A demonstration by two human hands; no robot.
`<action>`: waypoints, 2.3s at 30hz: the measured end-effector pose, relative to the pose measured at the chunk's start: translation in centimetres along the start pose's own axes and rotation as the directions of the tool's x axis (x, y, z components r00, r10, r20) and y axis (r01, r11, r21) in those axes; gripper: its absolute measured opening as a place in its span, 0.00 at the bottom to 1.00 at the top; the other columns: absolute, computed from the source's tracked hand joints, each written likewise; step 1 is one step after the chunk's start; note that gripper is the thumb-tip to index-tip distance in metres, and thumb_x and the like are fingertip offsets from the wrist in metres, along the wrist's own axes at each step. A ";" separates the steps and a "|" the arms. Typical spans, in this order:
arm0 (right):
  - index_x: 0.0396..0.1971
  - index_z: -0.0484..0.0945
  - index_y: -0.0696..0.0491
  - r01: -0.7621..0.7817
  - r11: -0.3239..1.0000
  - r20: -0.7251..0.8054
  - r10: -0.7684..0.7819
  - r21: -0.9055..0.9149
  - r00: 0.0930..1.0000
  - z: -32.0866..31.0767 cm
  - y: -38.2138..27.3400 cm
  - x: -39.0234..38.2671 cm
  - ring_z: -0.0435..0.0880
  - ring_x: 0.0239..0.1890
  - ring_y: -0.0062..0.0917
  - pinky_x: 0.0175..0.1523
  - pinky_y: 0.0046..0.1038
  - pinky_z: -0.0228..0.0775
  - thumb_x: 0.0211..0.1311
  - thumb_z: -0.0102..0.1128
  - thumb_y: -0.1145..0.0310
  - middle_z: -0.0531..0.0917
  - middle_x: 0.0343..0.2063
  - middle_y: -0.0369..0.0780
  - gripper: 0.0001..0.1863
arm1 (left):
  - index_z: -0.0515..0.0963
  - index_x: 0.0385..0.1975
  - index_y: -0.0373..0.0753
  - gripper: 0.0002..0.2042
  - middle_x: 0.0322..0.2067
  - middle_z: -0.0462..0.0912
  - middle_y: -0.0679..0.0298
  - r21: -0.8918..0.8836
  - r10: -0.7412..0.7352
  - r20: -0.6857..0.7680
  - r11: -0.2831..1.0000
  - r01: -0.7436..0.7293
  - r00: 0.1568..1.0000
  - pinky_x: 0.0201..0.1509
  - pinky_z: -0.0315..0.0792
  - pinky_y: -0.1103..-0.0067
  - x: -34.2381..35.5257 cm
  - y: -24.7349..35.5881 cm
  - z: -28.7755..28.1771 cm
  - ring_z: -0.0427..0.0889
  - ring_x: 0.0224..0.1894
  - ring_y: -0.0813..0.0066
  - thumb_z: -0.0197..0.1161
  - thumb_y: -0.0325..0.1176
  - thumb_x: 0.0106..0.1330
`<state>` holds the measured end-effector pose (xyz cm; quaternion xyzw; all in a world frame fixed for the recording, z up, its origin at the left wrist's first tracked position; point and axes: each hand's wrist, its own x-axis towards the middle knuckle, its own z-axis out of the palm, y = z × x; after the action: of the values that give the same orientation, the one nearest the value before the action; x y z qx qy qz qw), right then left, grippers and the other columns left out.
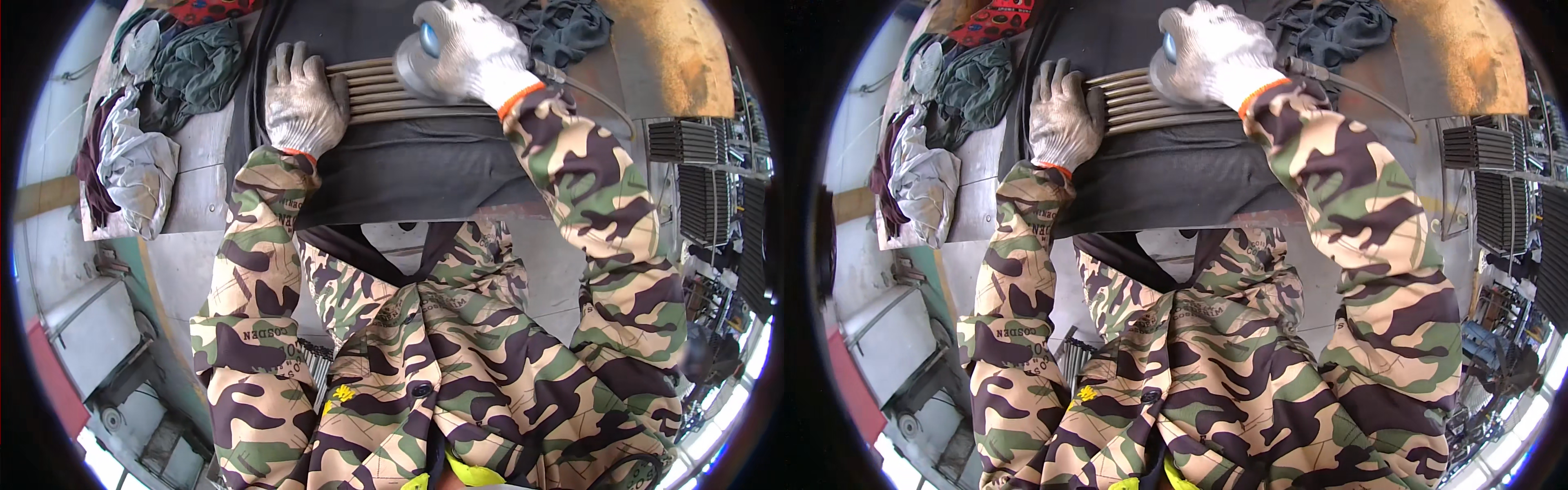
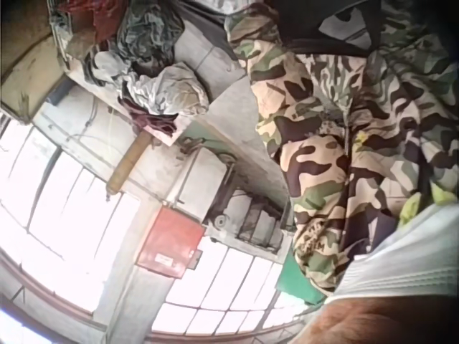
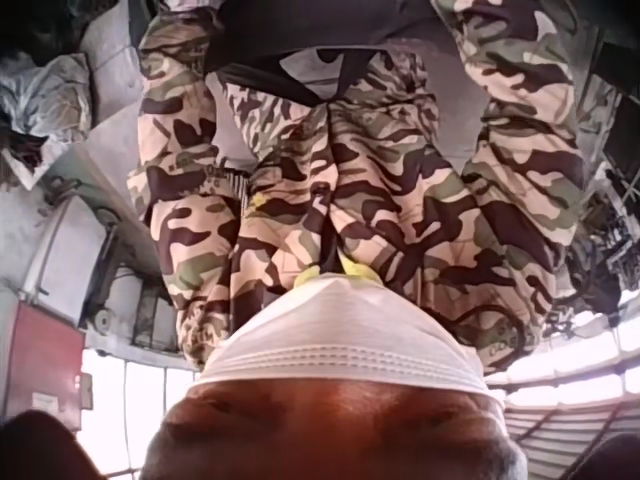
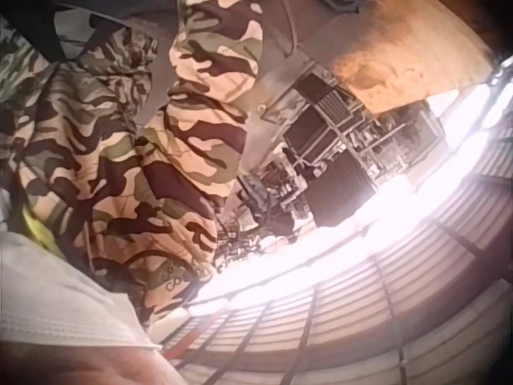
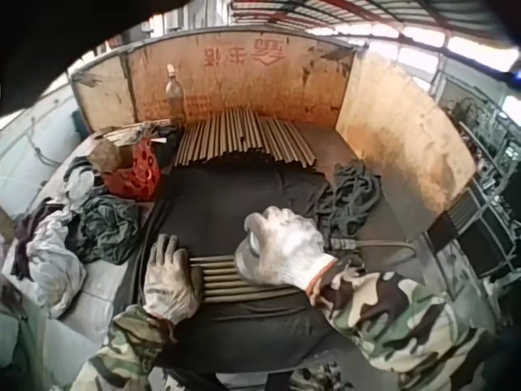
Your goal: The person is using a circular power sander to polish several thin metal bars on a workbench.
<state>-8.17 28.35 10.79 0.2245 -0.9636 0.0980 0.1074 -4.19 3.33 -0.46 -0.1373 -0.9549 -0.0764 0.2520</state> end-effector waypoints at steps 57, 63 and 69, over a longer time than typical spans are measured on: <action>0.54 0.85 0.43 -0.042 0.999 0.040 0.043 -0.021 0.998 -0.9 2.8 -2.4 0.90 0.54 0.45 0.60 0.50 0.83 0.64 0.65 0.47 0.87 0.50 0.48 0.23 | 0.79 0.64 0.36 0.24 0.64 0.81 0.48 0.110 0.017 0.044 0.994 -0.021 0.999 0.75 0.65 0.52 0.5 -1.2 0.3 0.75 0.68 0.43 0.56 0.46 0.77; 0.53 0.86 0.44 0.109 0.994 0.036 -0.110 0.028 0.993 -1.1 4.3 -4.5 0.90 0.52 0.46 0.59 0.50 0.83 0.64 0.65 0.46 0.88 0.48 0.49 0.24 | 0.78 0.65 0.36 0.24 0.64 0.80 0.50 0.154 0.020 0.032 0.988 -0.025 0.999 0.75 0.65 0.52 0.2 -1.5 0.5 0.74 0.69 0.45 0.55 0.46 0.77; 0.47 0.83 0.47 0.038 0.997 -0.004 -0.038 -0.074 0.999 -1.4 5.6 -2.8 0.87 0.47 0.48 0.50 0.50 0.81 0.58 0.73 0.49 0.85 0.41 0.47 0.22 | 0.73 0.74 0.40 0.27 0.74 0.74 0.48 0.136 -0.094 0.261 0.989 0.059 0.961 0.83 0.57 0.52 1.1 -1.1 -0.8 0.67 0.78 0.43 0.50 0.49 0.83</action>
<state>-8.00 34.82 10.65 0.2382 -0.9618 0.0607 0.1202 -5.06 2.40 0.68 -0.0928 -0.9876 -0.0059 0.1265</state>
